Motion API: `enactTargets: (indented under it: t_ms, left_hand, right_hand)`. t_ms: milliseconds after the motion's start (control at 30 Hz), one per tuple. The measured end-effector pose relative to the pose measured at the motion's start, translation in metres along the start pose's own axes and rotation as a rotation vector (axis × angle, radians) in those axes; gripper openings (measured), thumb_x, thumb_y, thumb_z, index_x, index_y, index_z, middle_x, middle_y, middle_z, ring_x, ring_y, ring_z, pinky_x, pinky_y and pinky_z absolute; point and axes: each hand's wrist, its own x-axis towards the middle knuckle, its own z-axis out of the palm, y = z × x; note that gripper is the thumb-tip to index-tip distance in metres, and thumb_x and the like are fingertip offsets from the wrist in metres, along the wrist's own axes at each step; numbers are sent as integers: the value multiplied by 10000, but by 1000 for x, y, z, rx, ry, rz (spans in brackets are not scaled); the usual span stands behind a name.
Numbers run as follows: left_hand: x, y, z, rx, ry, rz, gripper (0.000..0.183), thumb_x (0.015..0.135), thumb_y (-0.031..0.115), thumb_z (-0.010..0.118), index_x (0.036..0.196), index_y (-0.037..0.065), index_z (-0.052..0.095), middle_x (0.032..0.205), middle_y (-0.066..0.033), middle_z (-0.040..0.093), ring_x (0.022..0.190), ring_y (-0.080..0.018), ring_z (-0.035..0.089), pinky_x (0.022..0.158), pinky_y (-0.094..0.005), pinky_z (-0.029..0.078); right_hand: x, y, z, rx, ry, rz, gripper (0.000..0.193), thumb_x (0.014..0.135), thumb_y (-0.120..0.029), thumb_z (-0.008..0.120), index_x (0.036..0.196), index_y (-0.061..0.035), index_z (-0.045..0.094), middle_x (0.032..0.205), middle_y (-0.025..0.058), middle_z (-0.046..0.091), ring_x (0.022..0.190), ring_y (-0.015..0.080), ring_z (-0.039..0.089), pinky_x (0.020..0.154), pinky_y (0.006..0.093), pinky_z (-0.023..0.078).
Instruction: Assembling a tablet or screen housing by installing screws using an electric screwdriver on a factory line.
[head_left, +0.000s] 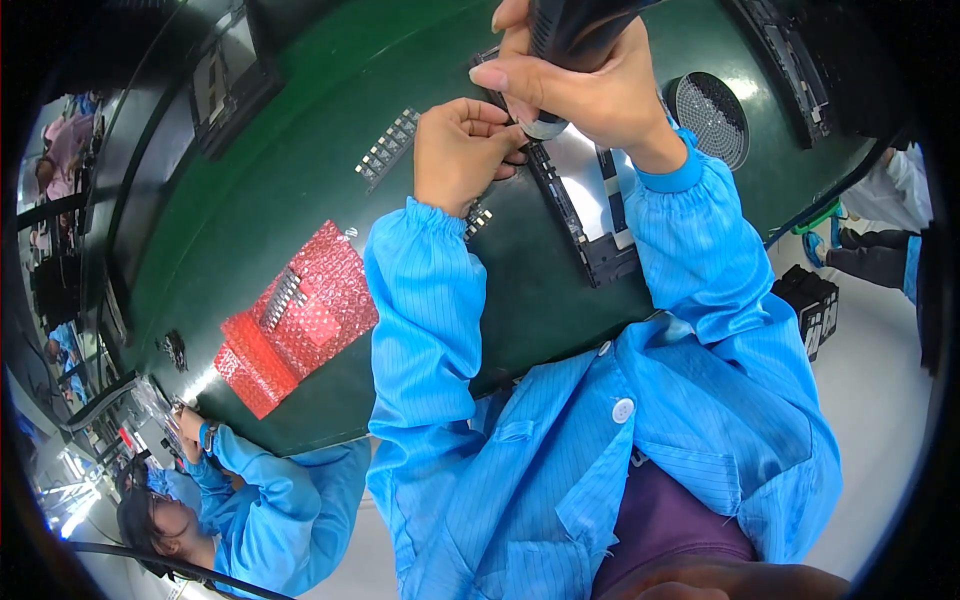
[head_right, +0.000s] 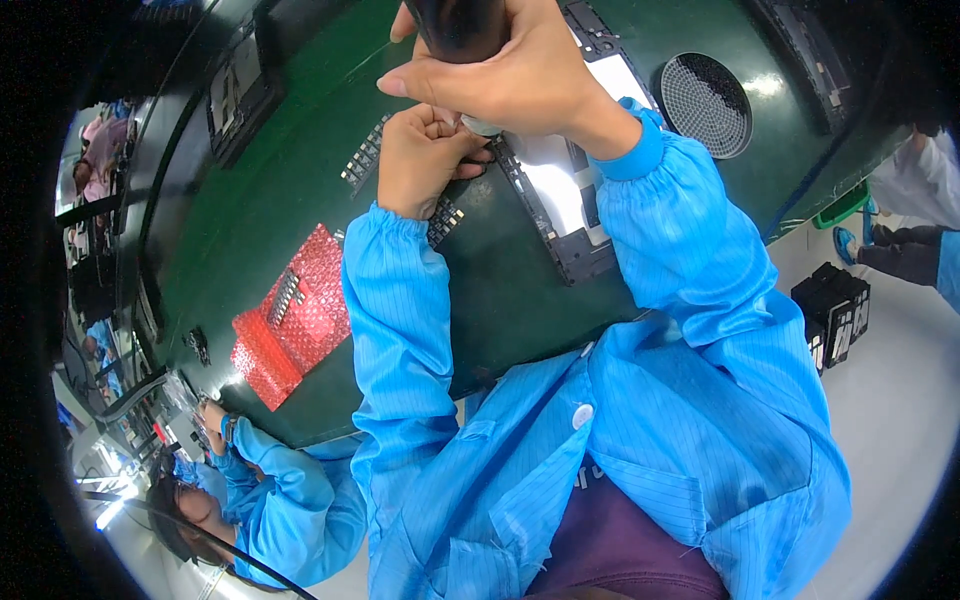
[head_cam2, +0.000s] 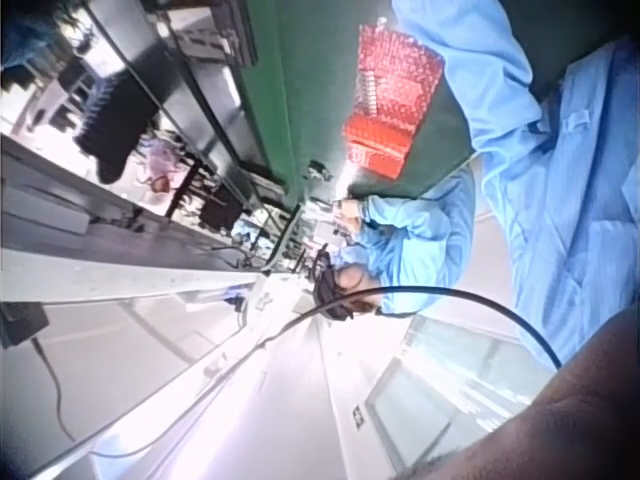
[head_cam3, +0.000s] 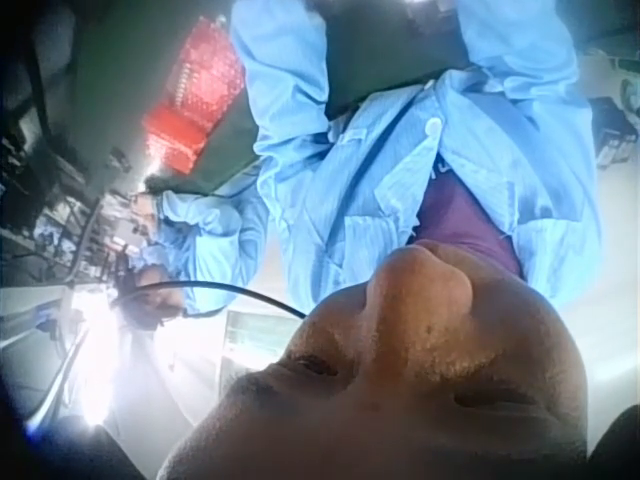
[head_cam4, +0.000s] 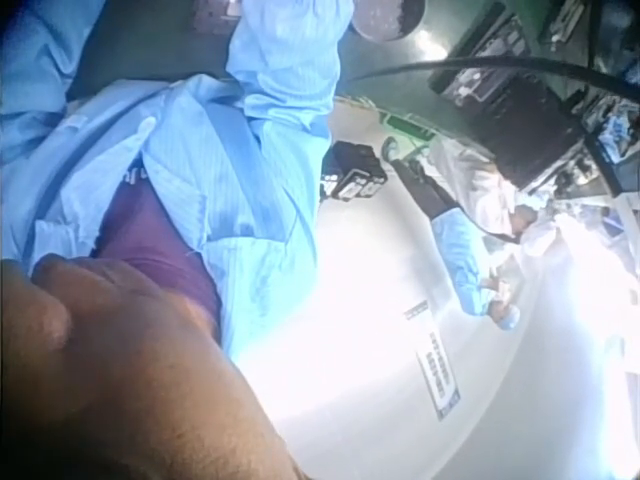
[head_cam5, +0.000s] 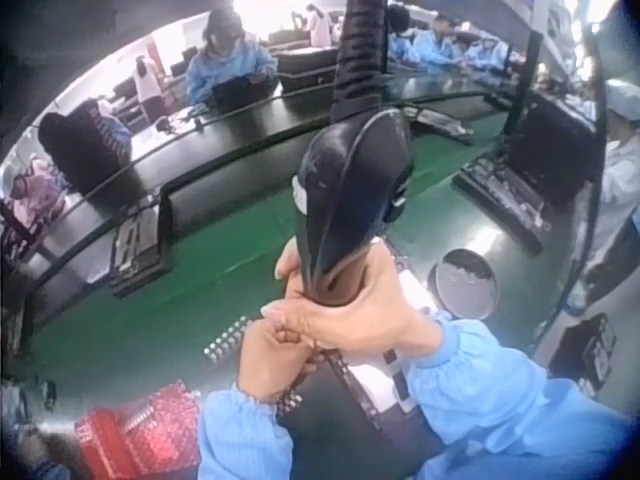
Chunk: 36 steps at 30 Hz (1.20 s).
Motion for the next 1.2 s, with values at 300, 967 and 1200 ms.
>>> enactTargets:
  t_ms: [300, 967, 1200]
  left_hand:
    - [1, -4, -6, 22, -18, 15, 136, 755, -41, 644, 866, -57, 568, 750, -115, 645, 602, -153, 647, 475, -226, 512]
    - [-4, 5, -3, 26, -78, -59, 209, 781, 52, 691, 882, -34, 530, 761, -113, 634, 615, -162, 644, 492, -230, 517]
    - [-13, 3, -9, 109, -157, -160, 164, 809, 88, 679, 826, -14, 552, 721, -100, 637, 619, -153, 647, 500, -208, 512]
  right_hand:
    - [-5, -1, 9, -140, -3, 13, 294, 677, -76, 790, 876, -4, 587, 710, 4, 576, 661, 61, 553, 589, 216, 439]
    - [-17, -52, -98, 20, 231, -133, 568, 662, 48, 730, 1156, 32, 449, 631, 61, 570, 502, 115, 541, 443, 227, 401]
    - [-66, -34, -152, 103, 450, -154, 349, 678, 96, 696, 933, -21, 488, 609, 88, 567, 467, 172, 573, 415, 265, 437]
